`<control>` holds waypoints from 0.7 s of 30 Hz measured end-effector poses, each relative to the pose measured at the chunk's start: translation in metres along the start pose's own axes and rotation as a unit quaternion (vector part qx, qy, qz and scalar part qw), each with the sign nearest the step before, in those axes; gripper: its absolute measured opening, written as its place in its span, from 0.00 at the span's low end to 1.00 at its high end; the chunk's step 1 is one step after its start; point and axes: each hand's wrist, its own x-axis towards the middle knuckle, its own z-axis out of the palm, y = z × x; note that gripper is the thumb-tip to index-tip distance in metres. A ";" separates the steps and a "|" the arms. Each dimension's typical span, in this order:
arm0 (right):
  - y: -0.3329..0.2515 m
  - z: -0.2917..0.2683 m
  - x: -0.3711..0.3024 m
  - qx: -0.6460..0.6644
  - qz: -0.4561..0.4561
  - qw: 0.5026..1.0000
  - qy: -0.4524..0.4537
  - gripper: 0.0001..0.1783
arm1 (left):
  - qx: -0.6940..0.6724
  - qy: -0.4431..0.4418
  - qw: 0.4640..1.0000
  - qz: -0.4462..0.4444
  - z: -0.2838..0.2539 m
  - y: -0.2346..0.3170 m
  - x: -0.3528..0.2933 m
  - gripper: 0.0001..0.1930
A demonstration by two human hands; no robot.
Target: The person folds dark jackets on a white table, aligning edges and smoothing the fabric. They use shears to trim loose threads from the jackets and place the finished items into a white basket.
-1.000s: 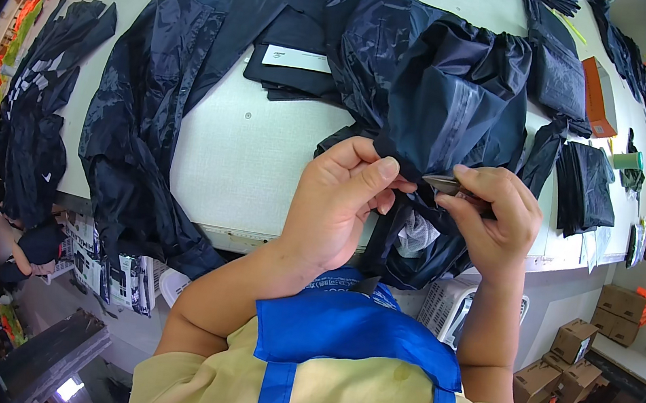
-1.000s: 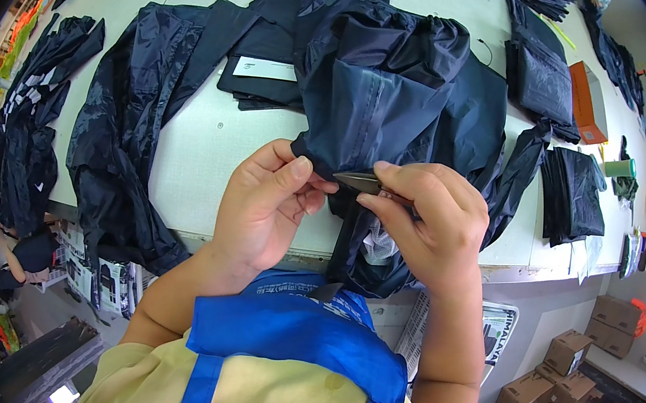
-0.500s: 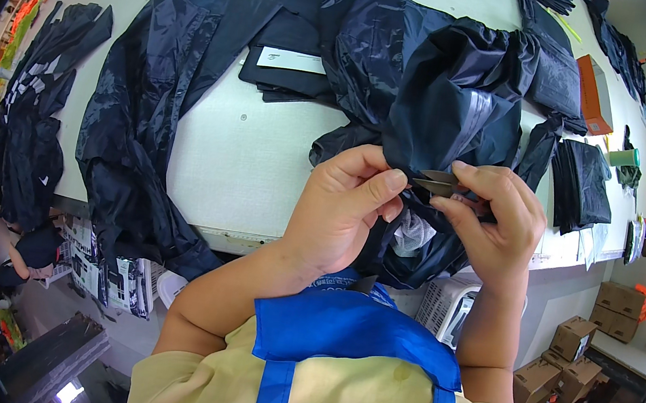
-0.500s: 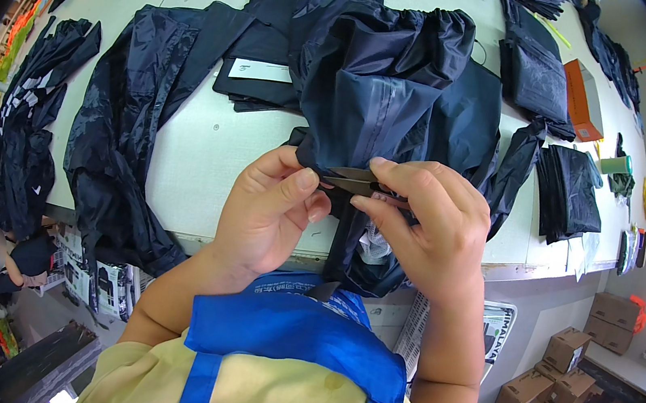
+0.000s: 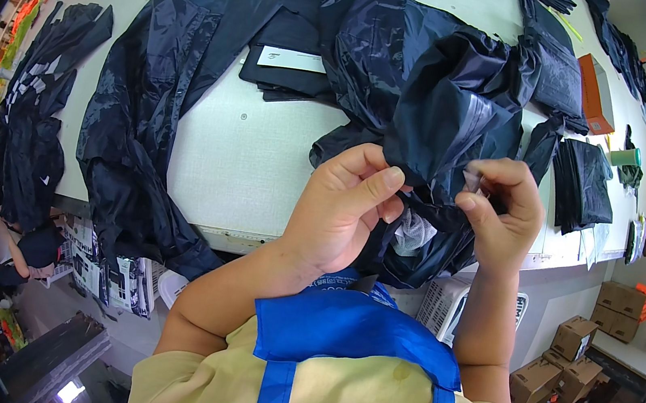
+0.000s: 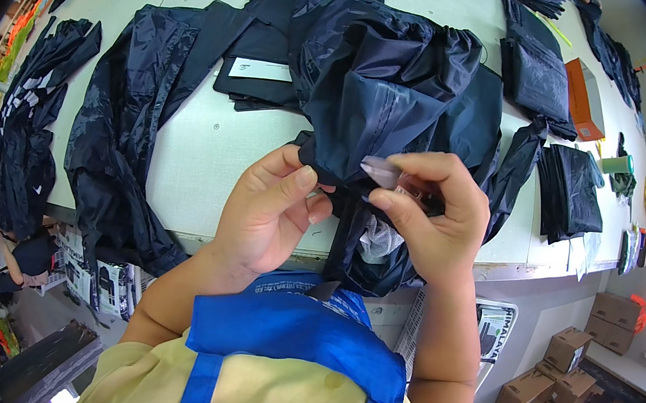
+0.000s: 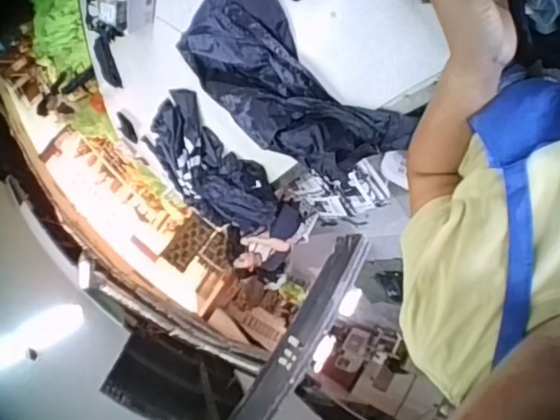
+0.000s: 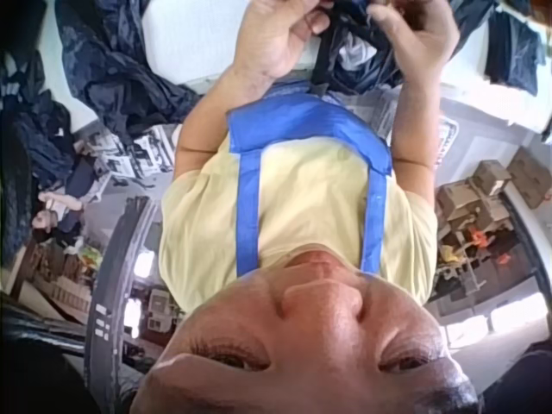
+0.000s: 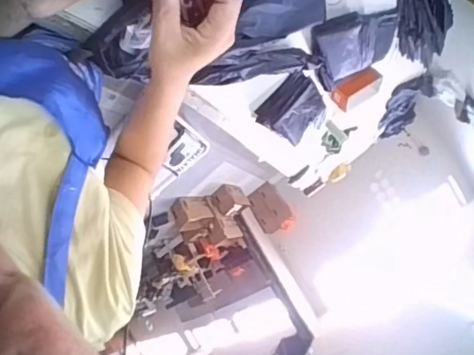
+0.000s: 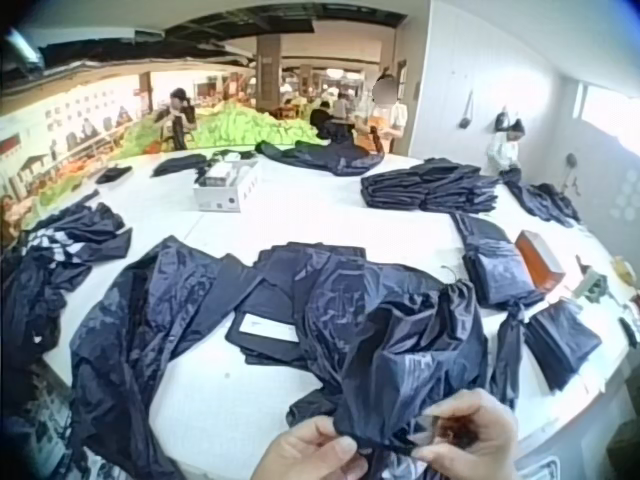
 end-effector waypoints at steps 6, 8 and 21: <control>-0.014 0.018 0.004 -0.115 -0.105 0.987 -0.026 0.20 | 0.045 0.000 0.999 0.005 -0.003 -0.005 -0.001 0.04; -0.006 0.024 0.007 -0.133 -0.161 0.978 -0.014 0.11 | 0.056 0.005 0.998 0.020 -0.003 -0.007 0.000 0.04; 0.000 -0.002 -0.008 -0.006 -0.037 0.982 -0.183 0.34 | 0.033 0.016 0.999 0.035 -0.004 -0.001 0.004 0.04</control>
